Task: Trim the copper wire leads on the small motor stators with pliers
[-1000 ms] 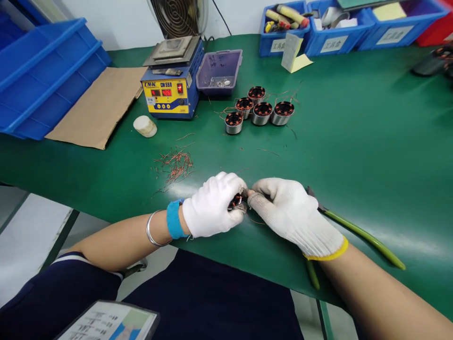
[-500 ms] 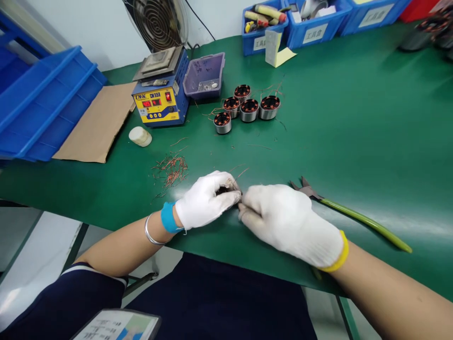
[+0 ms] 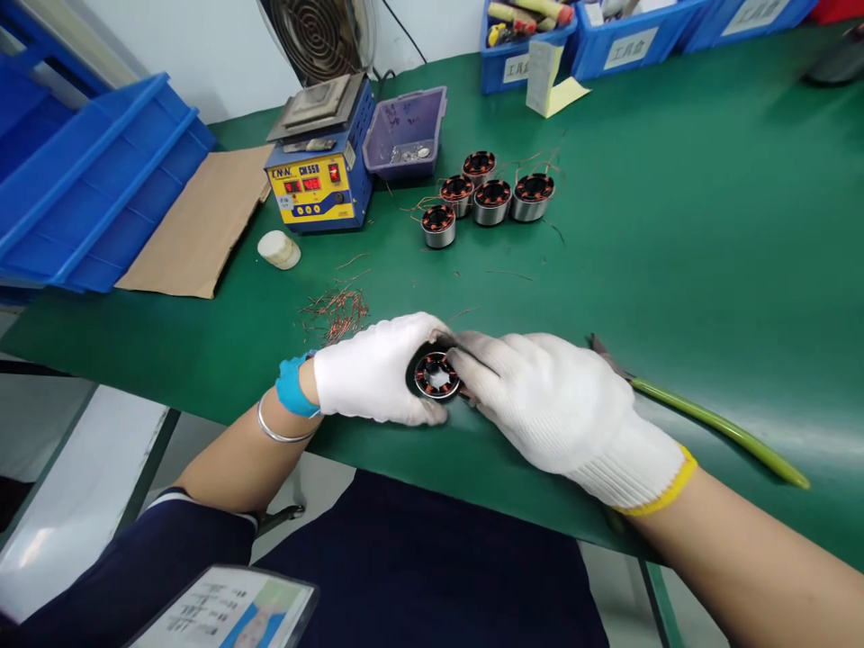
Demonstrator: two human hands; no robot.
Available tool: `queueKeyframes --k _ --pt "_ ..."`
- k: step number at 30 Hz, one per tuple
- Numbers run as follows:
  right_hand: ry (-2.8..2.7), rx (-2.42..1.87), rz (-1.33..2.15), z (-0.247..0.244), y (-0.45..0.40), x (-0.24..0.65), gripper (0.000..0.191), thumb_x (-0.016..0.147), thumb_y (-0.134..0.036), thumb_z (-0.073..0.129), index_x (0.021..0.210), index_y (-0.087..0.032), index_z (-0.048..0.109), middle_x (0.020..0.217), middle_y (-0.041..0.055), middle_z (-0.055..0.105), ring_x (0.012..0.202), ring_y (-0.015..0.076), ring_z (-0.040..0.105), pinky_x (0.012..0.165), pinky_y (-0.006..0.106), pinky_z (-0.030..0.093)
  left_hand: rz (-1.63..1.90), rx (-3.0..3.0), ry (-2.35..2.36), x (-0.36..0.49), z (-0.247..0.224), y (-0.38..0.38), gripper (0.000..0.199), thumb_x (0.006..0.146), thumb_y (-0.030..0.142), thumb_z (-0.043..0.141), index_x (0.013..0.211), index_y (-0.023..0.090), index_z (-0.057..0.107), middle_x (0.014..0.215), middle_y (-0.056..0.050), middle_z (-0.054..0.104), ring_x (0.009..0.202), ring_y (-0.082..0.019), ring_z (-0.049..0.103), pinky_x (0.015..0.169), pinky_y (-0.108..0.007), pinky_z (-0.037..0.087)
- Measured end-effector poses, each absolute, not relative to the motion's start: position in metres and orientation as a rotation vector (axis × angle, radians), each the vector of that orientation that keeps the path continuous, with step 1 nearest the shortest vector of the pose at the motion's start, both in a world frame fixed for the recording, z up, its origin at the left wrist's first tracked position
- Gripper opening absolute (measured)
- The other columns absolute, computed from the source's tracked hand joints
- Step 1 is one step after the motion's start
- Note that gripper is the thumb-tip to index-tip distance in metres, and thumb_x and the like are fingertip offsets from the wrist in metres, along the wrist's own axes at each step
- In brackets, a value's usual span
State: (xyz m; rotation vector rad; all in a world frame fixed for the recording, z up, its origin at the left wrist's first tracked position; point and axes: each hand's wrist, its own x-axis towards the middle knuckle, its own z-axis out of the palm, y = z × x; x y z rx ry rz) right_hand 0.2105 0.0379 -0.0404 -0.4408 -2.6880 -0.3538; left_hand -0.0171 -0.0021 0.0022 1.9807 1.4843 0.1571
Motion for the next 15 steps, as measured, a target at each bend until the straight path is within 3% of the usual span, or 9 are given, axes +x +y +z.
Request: queueKeyframes --k 4,10,15 --pt "-2.712 -0.466 -0.373 -0.0468 0.0403 0.2068 0.035 0.105 -0.026 0.04 0.103 -0.018 0.074 0.092 0.0081 0.077 0.065 0.0214 0.061 0.058 0.035 0.033 0.09 2.078 1.5 -0.013 -0.0043 0.0004 0.046 0.076 0.036 0.078 0.117 0.022 0.061 0.116 -0.004 0.07 0.108 -0.026 0.069 0.09 -0.036 0.056" --pt "-2.762 -0.488 -0.35 -0.0463 0.0422 0.208 0.042 0.106 -0.035 0.036 0.096 -0.019 0.074 0.091 0.0096 0.075 0.066 0.0213 0.059 0.06 0.036 0.034 0.1 2.127 1.486 -0.0107 -0.0046 0.0013 0.044 0.079 0.04 0.078 0.115 0.02 0.063 0.112 -0.004 0.071 0.104 -0.026 0.07 0.085 -0.035 0.055" --pt "-2.733 -0.492 -0.243 -0.0507 0.0458 0.2123 0.033 0.102 -0.028 0.042 0.095 -0.018 0.072 0.086 0.0099 0.073 0.063 0.021 0.057 0.06 0.036 0.036 0.17 2.19 1.509 -0.008 -0.0092 0.0005 0.041 0.081 0.039 0.078 0.114 0.02 0.064 0.112 -0.004 0.071 0.104 -0.026 0.069 0.085 -0.035 0.054"
